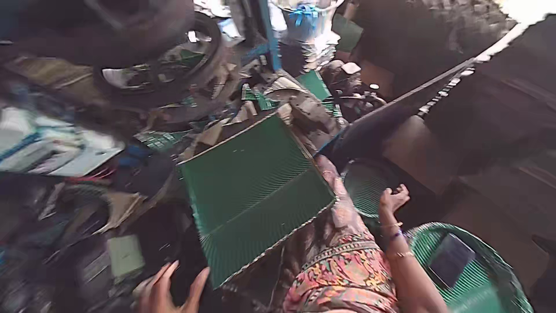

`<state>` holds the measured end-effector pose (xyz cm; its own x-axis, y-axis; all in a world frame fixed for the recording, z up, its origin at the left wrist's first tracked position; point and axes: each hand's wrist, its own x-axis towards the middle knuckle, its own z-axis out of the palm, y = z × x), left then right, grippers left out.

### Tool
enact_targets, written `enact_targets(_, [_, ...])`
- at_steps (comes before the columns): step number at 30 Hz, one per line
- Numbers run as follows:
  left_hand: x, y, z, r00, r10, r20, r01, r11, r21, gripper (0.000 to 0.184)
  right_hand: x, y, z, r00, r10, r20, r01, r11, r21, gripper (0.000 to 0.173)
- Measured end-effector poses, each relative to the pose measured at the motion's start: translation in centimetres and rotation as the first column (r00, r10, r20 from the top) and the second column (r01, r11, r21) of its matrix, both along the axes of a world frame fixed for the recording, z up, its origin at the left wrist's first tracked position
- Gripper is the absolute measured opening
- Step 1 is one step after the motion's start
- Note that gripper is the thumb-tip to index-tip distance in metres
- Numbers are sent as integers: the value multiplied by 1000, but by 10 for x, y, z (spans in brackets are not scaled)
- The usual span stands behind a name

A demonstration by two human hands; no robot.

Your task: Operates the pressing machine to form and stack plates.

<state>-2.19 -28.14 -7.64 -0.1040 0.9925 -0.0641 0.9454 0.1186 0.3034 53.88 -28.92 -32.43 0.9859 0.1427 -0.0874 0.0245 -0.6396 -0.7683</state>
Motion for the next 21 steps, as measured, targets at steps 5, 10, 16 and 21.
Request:
enact_targets(5, [24,33,-57,909,292,296,-254,954,-159,86,-57,65,112,793,398,461,-592,683,429,40])
enact_targets(10, [9,26,-61,928,183,323,-230,966,114,56,-142,79,187,239,743,625,-962,269,49,28])
enact_targets(16, [10,0,-14,862,55,503,-271,891,366,42,-169,90,171,-13,887,463,-999,7,-41,31])
enact_targets(21, [8,55,22,559,-30,828,-367,887,279,53,-107,95,204,493,635,595,-866,286,411,35])
